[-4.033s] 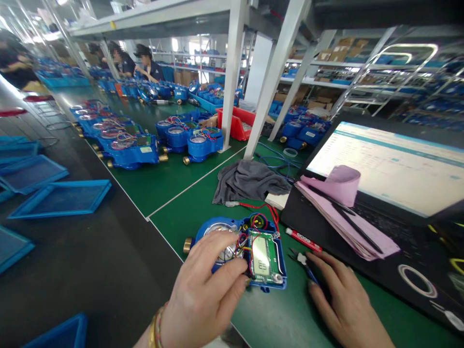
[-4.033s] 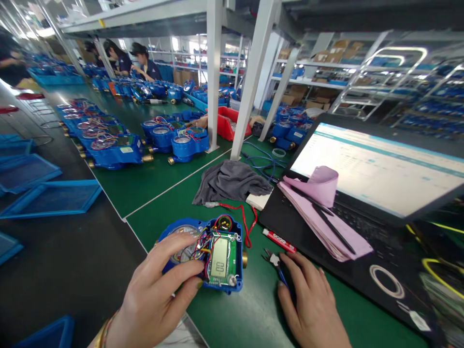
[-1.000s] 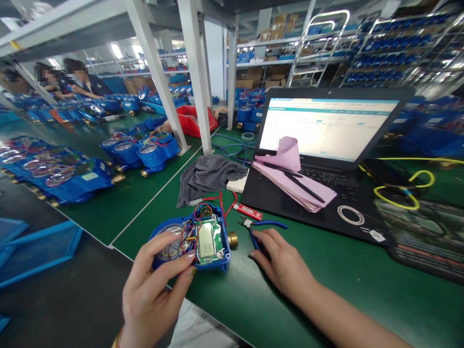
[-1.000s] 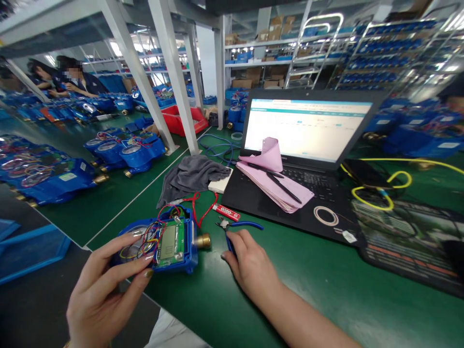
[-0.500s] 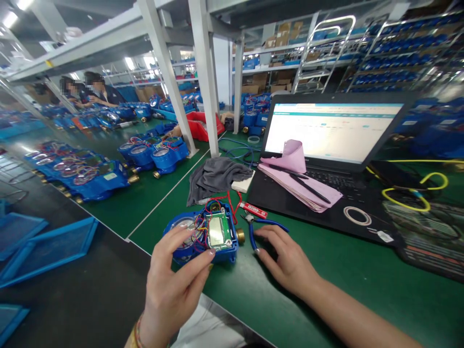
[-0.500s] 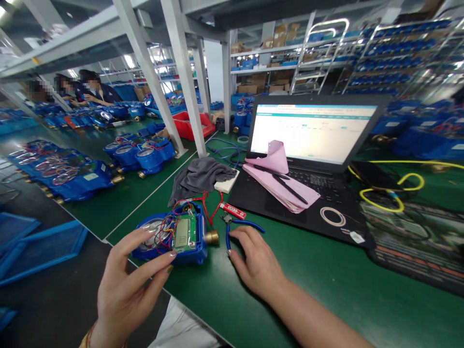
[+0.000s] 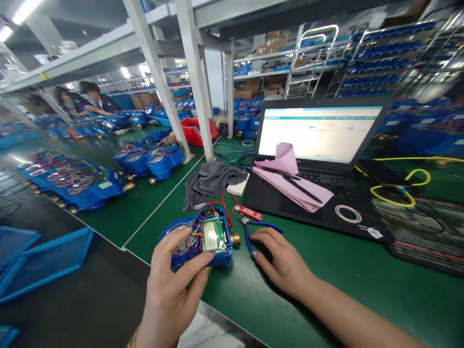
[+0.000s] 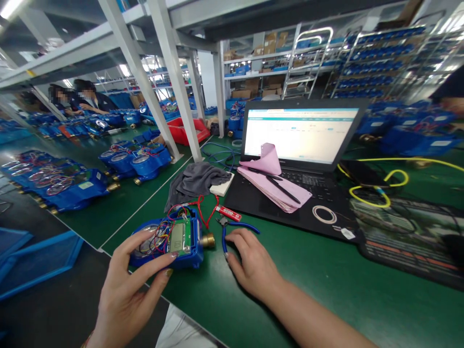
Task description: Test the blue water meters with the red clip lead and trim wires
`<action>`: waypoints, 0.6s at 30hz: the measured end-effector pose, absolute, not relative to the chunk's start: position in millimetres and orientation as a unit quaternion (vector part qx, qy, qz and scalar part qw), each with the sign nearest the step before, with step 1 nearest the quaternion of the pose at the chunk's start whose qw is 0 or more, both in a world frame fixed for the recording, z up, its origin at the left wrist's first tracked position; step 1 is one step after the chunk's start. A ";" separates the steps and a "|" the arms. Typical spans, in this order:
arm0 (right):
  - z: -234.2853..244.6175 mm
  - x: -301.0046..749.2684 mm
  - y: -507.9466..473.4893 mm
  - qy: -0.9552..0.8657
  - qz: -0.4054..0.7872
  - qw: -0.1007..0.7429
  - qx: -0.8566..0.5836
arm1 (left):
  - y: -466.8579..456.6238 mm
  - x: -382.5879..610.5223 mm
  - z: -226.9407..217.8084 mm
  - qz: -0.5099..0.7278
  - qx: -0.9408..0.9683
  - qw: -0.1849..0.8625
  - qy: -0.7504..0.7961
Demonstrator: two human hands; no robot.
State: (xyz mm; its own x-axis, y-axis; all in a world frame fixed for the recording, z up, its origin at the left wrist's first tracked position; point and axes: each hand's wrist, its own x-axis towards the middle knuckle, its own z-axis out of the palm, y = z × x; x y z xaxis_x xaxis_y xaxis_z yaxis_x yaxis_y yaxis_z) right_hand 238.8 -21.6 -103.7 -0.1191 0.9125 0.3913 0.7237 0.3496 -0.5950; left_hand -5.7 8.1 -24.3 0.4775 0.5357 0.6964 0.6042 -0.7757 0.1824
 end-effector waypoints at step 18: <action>-100.8 238.8 -21.0 -0.731 0.131 0.361 -0.564 | 8.6 2.0 -22.9 -0.425 -0.810 0.052 -0.400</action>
State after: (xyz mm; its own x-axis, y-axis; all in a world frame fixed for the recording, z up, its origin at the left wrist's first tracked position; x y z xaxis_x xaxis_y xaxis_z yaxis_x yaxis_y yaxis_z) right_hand 238.8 -21.0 -100.8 -0.1021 0.9192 0.3803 0.7304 0.3289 -0.5987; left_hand 2.0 8.6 -22.9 0.3177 0.6039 0.7310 0.6928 -0.6742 0.2559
